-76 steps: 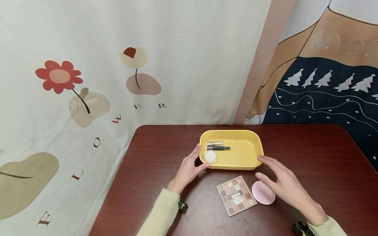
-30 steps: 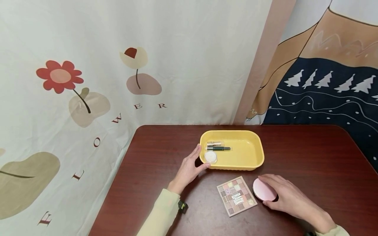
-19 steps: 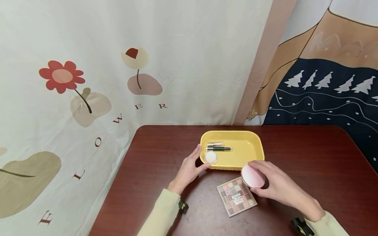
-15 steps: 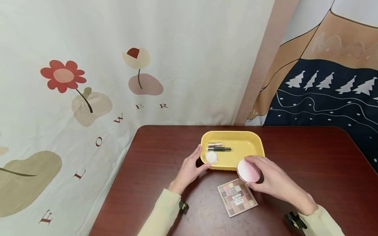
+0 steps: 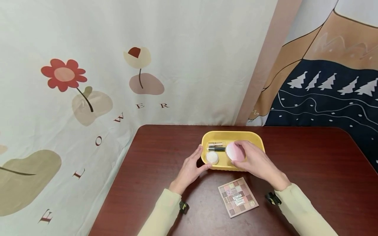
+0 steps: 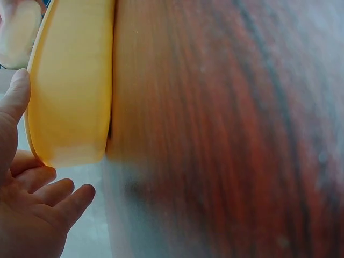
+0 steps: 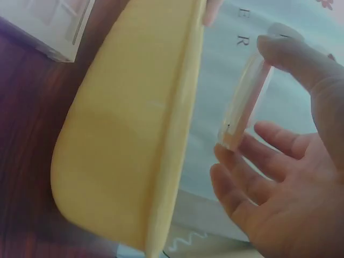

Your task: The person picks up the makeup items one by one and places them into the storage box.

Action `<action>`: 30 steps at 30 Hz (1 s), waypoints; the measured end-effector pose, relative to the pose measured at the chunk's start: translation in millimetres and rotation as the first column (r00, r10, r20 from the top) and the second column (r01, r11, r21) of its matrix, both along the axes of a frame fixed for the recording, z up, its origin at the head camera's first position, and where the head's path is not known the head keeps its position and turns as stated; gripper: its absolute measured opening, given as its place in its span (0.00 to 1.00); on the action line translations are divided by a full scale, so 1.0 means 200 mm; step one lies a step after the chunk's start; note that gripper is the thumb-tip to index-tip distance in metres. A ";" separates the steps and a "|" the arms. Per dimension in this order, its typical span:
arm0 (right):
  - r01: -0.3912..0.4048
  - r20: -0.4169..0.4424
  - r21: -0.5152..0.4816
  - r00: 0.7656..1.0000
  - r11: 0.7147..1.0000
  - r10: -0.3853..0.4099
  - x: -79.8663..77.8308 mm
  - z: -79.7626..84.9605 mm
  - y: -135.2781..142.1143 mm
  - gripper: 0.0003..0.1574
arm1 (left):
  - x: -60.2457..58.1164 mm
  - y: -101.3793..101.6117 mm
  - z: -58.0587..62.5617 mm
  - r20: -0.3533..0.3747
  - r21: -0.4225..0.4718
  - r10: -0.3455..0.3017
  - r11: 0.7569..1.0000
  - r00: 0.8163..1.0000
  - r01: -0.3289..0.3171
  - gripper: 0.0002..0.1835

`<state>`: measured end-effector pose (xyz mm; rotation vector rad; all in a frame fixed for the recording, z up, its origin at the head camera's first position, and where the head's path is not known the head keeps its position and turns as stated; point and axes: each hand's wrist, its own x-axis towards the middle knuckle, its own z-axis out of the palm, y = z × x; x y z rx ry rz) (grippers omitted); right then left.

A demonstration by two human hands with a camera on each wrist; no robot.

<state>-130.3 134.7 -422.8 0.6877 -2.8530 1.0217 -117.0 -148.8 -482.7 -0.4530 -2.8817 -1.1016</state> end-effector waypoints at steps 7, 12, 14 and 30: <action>0.005 0.028 0.095 1.000 0.995 -0.008 -0.10 -0.06 -0.06 0.45 | 0.00 0.00 0.00 0.008 0.010 -0.001 1.000 1.000 0.001 0.48; -0.070 0.062 0.153 0.996 0.986 0.061 -0.16 -0.10 -0.07 0.44 | 0.00 0.00 0.00 0.007 0.014 0.000 1.000 1.000 -0.001 0.48; -0.114 0.079 0.178 0.992 0.977 0.101 -0.18 -0.11 -0.07 0.44 | 0.00 0.00 0.00 0.008 0.009 0.002 1.000 1.000 -0.003 0.48; -0.238 0.102 0.307 0.971 0.921 0.217 -0.23 -0.13 -0.08 0.38 | 0.00 0.00 -0.01 0.007 0.014 0.007 1.000 1.000 -0.007 0.47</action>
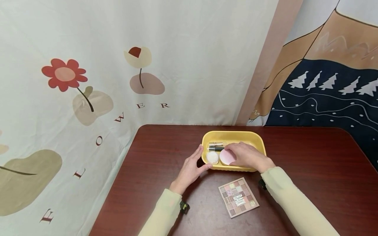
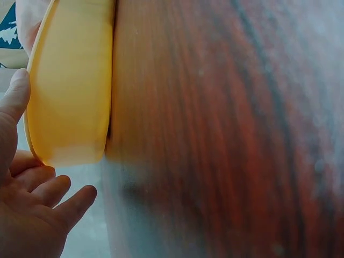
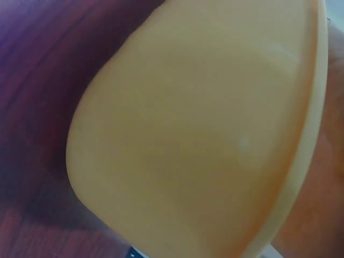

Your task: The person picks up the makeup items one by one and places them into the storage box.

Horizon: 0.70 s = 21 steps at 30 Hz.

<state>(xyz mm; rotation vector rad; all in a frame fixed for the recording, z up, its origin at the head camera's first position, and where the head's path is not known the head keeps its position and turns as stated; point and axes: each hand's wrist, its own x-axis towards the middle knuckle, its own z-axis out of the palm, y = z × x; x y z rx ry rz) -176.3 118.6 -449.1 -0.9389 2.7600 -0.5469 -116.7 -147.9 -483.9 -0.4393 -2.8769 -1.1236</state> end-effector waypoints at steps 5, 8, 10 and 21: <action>-0.010 0.018 0.021 1.000 1.000 0.009 -0.01 0.01 -0.01 0.36 | 0.00 0.00 0.00 0.000 -0.005 0.002 1.000 1.000 -0.002 0.47; -0.029 0.029 0.034 0.999 0.999 0.028 -0.01 0.01 -0.01 0.34 | 0.00 0.00 0.00 -0.007 -0.001 0.001 1.000 1.000 -0.001 0.47; -0.046 0.034 0.046 0.998 0.998 0.045 -0.01 0.01 -0.02 0.33 | 0.00 0.00 0.00 -0.011 0.002 -0.001 1.000 1.000 0.001 0.47; -0.153 -0.060 0.087 0.985 0.984 0.159 -0.02 0.00 -0.02 0.27 | 0.00 0.00 0.00 0.007 0.013 0.006 1.000 1.000 -0.006 0.47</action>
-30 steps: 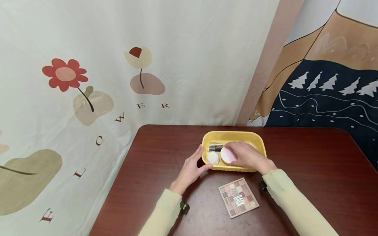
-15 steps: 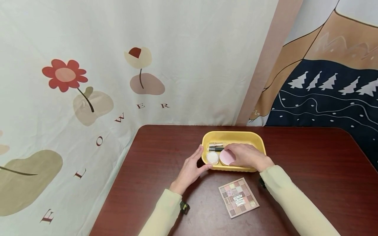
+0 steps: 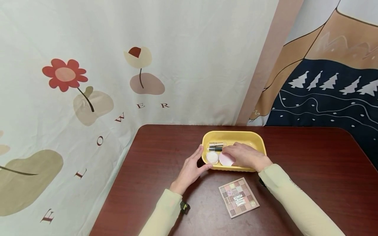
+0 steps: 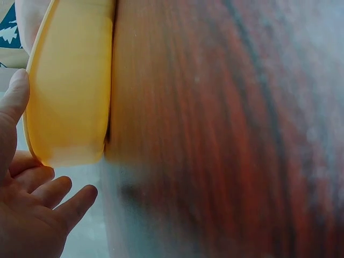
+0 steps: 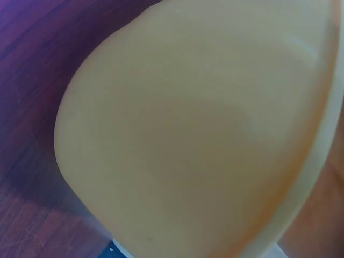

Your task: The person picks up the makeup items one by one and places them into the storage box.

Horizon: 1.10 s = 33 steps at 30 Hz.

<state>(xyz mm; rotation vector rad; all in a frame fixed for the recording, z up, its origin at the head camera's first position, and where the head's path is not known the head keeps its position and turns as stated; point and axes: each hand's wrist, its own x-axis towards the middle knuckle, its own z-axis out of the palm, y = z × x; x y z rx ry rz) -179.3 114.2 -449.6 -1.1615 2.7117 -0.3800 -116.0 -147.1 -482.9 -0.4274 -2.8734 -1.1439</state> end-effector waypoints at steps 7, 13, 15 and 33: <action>-0.010 0.039 0.005 0.999 1.000 0.010 0.00 0.00 0.01 0.31 | 0.00 0.00 0.00 0.002 -0.009 0.003 1.000 1.000 -0.003 0.47; 0.066 0.116 -0.082 0.992 0.994 -0.057 0.00 0.05 0.05 0.29 | 0.00 0.01 0.01 -0.022 -0.006 0.000 1.000 1.000 0.000 0.47; 0.104 0.128 -0.110 0.988 0.988 -0.089 0.01 0.07 0.07 0.31 | 0.00 0.01 0.00 -0.028 -0.004 0.003 1.000 1.000 -0.003 0.47; -0.066 -0.265 -0.311 0.964 0.948 -0.020 0.41 0.08 0.12 0.31 | -0.01 0.00 -0.01 -0.035 -0.020 0.006 1.000 0.999 -0.007 0.47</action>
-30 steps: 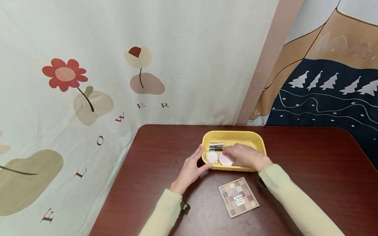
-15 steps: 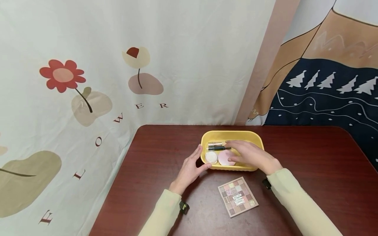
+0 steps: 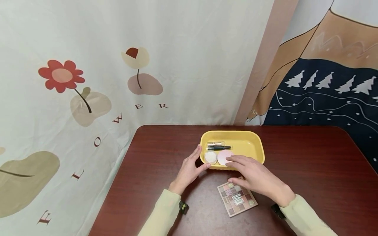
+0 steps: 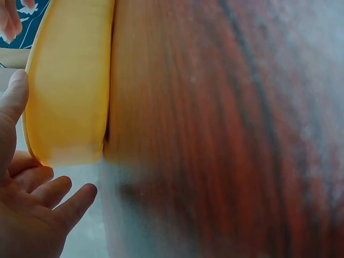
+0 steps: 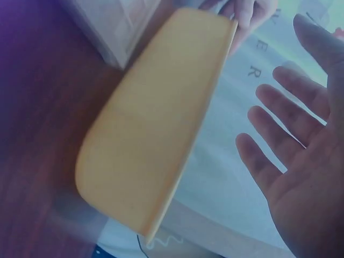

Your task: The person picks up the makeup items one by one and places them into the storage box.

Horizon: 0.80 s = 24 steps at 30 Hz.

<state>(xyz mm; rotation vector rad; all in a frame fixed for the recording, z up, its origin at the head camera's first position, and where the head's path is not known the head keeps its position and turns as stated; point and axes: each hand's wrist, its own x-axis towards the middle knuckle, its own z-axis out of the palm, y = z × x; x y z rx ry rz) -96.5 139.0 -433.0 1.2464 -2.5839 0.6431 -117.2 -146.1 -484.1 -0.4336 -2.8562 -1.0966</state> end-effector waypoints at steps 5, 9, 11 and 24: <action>-0.055 0.030 0.021 0.998 0.998 0.054 0.08 -0.03 0.01 0.33 | 0.00 0.00 -0.01 0.001 -0.003 0.001 1.000 1.000 -0.001 0.47; -0.063 0.092 0.050 0.994 0.997 0.059 0.13 -0.06 0.02 0.34 | 0.00 0.00 0.00 0.014 -0.007 0.005 1.000 1.000 -0.005 0.47; -0.067 0.089 0.067 0.994 0.996 0.061 0.15 -0.09 0.03 0.35 | 0.00 0.00 0.00 0.014 -0.006 0.005 1.000 1.000 -0.005 0.47; -0.119 0.197 0.186 0.977 0.975 0.081 0.24 -0.23 0.04 0.66 | 0.00 0.00 0.01 0.001 -0.003 0.001 1.000 1.000 -0.001 0.47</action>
